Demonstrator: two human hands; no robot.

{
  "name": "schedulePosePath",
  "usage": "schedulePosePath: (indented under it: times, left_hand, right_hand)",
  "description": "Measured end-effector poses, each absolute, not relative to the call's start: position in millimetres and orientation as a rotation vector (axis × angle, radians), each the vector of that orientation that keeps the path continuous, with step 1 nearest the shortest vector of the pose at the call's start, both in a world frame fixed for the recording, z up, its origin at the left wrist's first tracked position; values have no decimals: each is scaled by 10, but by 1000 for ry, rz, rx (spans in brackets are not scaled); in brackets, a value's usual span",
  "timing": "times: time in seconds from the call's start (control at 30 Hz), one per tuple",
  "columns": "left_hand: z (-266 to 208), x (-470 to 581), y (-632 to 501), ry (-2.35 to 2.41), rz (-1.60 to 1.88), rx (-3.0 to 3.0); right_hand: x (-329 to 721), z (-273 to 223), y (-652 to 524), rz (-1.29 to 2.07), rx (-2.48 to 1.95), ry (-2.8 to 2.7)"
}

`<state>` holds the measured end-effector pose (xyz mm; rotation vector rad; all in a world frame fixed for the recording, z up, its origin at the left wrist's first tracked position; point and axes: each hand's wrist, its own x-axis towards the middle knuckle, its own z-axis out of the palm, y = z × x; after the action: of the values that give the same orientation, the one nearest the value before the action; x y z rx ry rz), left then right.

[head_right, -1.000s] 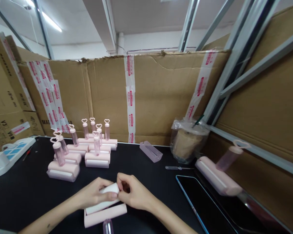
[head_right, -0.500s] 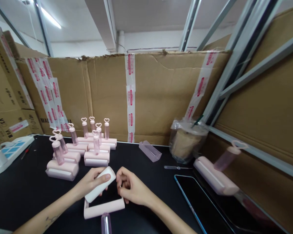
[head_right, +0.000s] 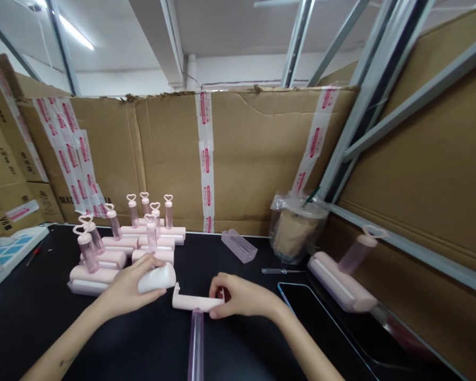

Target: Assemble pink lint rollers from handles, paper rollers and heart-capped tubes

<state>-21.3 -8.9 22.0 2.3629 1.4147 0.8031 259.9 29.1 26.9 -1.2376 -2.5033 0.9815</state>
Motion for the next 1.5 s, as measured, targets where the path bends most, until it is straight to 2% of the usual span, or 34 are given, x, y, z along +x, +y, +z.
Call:
schedulePosePath:
  times: [0.27, 0.73, 0.83, 0.97, 1.23, 1.37, 1.5]
  left_hand:
    - [-86, -172, 68, 1411, 593, 2627]
    - [-220, -164, 64, 1393, 649, 2658]
    - [-274, -144, 49, 1420, 684, 2704]
    - [-257, -14, -81, 1502, 760, 2724]
    - [-113, 483, -435, 1099, 390, 2595]
    - [-144, 617, -414, 1173, 356, 2564]
    - [-140, 626, -378, 1166, 490, 2472]
  right_hand:
    - [2690, 241, 382, 873, -1345, -2551]
    - [2747, 269, 360, 835, -1309, -2553]
    - [2921, 420, 390, 581, -1343, -2523]
    - [3345, 598, 557, 174, -1688, -2453]
    - [3764, 337, 906, 93, -2150, -2513]
    - [3684, 264, 946, -18, -2111, -2552]
    - [3613, 461, 795, -145, -1924, -2482]
